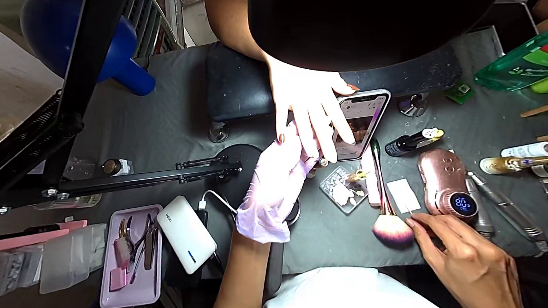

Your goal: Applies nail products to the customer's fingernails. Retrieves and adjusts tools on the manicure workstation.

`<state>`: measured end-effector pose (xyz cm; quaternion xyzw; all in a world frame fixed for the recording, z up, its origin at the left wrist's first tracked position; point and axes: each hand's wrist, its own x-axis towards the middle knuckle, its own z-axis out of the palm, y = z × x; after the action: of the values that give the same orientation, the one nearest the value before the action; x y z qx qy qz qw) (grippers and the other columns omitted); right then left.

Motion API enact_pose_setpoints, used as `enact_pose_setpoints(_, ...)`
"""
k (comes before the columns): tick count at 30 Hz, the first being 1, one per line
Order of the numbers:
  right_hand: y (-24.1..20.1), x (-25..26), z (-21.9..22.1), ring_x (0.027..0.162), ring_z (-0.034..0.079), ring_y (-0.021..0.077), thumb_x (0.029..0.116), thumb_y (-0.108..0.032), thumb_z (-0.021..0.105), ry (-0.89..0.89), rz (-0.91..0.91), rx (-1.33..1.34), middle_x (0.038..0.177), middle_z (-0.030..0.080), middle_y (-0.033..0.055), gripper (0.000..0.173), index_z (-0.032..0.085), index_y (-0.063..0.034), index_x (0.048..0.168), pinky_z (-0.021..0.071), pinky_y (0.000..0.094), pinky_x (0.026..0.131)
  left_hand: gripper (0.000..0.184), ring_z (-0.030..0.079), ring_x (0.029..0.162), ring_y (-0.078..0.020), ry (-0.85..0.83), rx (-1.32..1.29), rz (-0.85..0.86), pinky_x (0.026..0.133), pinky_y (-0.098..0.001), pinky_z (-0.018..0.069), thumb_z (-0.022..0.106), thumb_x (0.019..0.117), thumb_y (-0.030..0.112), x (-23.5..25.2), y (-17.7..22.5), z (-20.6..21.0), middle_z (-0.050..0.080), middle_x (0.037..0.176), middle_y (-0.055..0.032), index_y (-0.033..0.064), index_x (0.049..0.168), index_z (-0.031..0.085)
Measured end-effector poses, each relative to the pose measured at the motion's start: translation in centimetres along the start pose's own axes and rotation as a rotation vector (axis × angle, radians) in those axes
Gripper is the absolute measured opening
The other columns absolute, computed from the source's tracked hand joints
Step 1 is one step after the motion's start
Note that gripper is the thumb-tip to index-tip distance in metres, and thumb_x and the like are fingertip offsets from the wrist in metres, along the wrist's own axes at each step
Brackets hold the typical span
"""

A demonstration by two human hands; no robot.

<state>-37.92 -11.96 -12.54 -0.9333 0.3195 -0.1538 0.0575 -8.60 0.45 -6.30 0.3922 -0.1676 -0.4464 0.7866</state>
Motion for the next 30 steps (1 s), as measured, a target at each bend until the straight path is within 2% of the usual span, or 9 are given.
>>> enact_pose_setpoints(2, 0.2, -0.1, 0.0, 0.073, 0.070, 0.0334, 0.1032, -0.027, 0.054, -0.005, 0.006, 0.019, 0.089, 0.071, 0.0196, 0.034, 0.077, -0.0016, 0.099, 0.0532, 0.0439, 0.058, 0.037, 0.063, 0.114, -0.0195, -0.014, -0.009, -0.008, 0.098, -0.0354, 0.0528, 0.036, 0.1064, 0.014, -0.1, 0.1, -0.1, 0.063, 0.126, -0.0112, 0.0077, 0.140, 0.050)
enact_pose_setpoints(6, 0.2, 0.0, -0.6, 0.069, 0.068, 0.0348, 0.1019, -0.032, 0.055, 0.002, -0.001, -0.022, 0.090, 0.070, 0.0201, 0.036, 0.074, -0.0012, 0.098, 0.0501, 0.0457, 0.053, 0.036, 0.063, 0.110, -0.0181, -0.023, 0.047, -0.004, 0.096, -0.0346, 0.0537, 0.036, 0.1050, 0.014, -0.6, 0.3, -0.4, 0.062, 0.125, -0.0094, 0.0071, 0.137, 0.052)
enact_pose_setpoints(11, -1.8, 3.3, -2.7, 0.087, 0.065, 0.0260, 0.0933, -0.034, 0.068, 0.178, 0.024, 0.268, 0.091, 0.072, 0.0172, 0.034, 0.073, -0.0002, 0.100, 0.0498, 0.0383, 0.078, 0.040, 0.061, 0.122, -0.0224, 0.050, 0.097, -0.034, 0.105, -0.0386, 0.0509, 0.037, 0.1074, 0.011, -2.4, 0.9, -0.4, 0.059, 0.137, -0.0119, 0.0044, 0.145, 0.048)
enact_pose_setpoints(14, -3.7, 6.3, -1.8, 0.110, 0.059, 0.0331, 0.0851, -0.042, 0.077, 0.128, 0.011, 0.370, 0.120, 0.070, 0.0152, 0.044, 0.078, -0.0049, 0.109, 0.0457, 0.0496, 0.093, 0.040, 0.061, 0.123, -0.0241, 0.099, 0.091, -0.055, 0.104, -0.0374, 0.0511, 0.034, 0.1068, 0.007, -3.4, 1.2, -0.2, 0.060, 0.138, -0.0148, 0.0022, 0.143, 0.050)
enact_pose_setpoints(16, -4.3, 7.8, 0.0, 0.110, 0.055, 0.0337, 0.0806, -0.047, 0.079, 0.095, -0.001, 0.386, 0.128, 0.064, 0.0141, 0.048, 0.080, -0.0084, 0.109, 0.0423, 0.0538, 0.090, 0.042, 0.059, 0.127, -0.0254, 0.112, 0.094, -0.030, 0.107, -0.0369, 0.0492, 0.032, 0.1062, 0.005, -4.4, 1.5, -0.2, 0.058, 0.141, -0.0171, -0.0001, 0.145, 0.048)
enact_pose_setpoints(19, -4.7, 9.0, 1.7, 0.106, 0.054, 0.0301, 0.0834, -0.042, 0.080, 0.082, -0.055, 0.449, 0.127, 0.062, 0.0120, 0.035, 0.082, -0.0130, 0.102, 0.0390, 0.0517, 0.088, 0.043, 0.057, 0.132, -0.0270, 0.156, 0.111, 0.021, 0.109, -0.0381, 0.0480, 0.029, 0.1063, 0.003, -6.0, 2.3, -0.8, 0.055, 0.145, -0.0182, -0.0011, 0.145, 0.046)
enact_pose_setpoints(23, -4.6, 9.1, 0.2, 0.113, 0.064, 0.0225, 0.0915, -0.024, 0.073, 0.096, -0.114, 0.571, 0.131, 0.064, 0.0149, 0.021, 0.075, -0.0053, 0.101, 0.0533, 0.0378, 0.093, 0.042, 0.060, 0.128, -0.0249, 0.260, 0.126, 0.015, 0.103, -0.0360, 0.0528, 0.028, 0.1070, 0.004, -7.7, 3.1, -0.6, 0.057, 0.144, -0.0157, 0.0001, 0.143, 0.049)
enact_pose_setpoints(27, -3.0, 8.3, -2.0, 0.098, 0.072, 0.0108, 0.0950, -0.019, 0.066, 0.077, -0.142, 0.609, 0.116, 0.071, 0.0112, 0.024, 0.062, -0.0007, 0.110, 0.0604, 0.0284, 0.088, 0.042, 0.062, 0.126, -0.0224, 0.256, 0.118, 0.004, 0.101, -0.0345, 0.0539, 0.026, 0.1073, 0.004, -8.0, 3.0, -0.4, 0.059, 0.142, -0.0137, 0.0017, 0.142, 0.049)
enact_pose_setpoints(30, -2.7, 7.5, -2.9, 0.087, 0.068, 0.0128, 0.0995, -0.024, 0.061, 0.031, -0.242, 0.460, 0.101, 0.072, 0.0093, 0.028, 0.072, -0.0033, 0.115, 0.0572, 0.0289, 0.079, 0.040, 0.064, 0.122, -0.0216, 0.261, 0.079, -0.001, 0.098, -0.0338, 0.0555, 0.028, 0.1069, 0.002, -7.7, 2.6, 0.0, 0.061, 0.138, -0.0132, 0.0018, 0.140, 0.051)
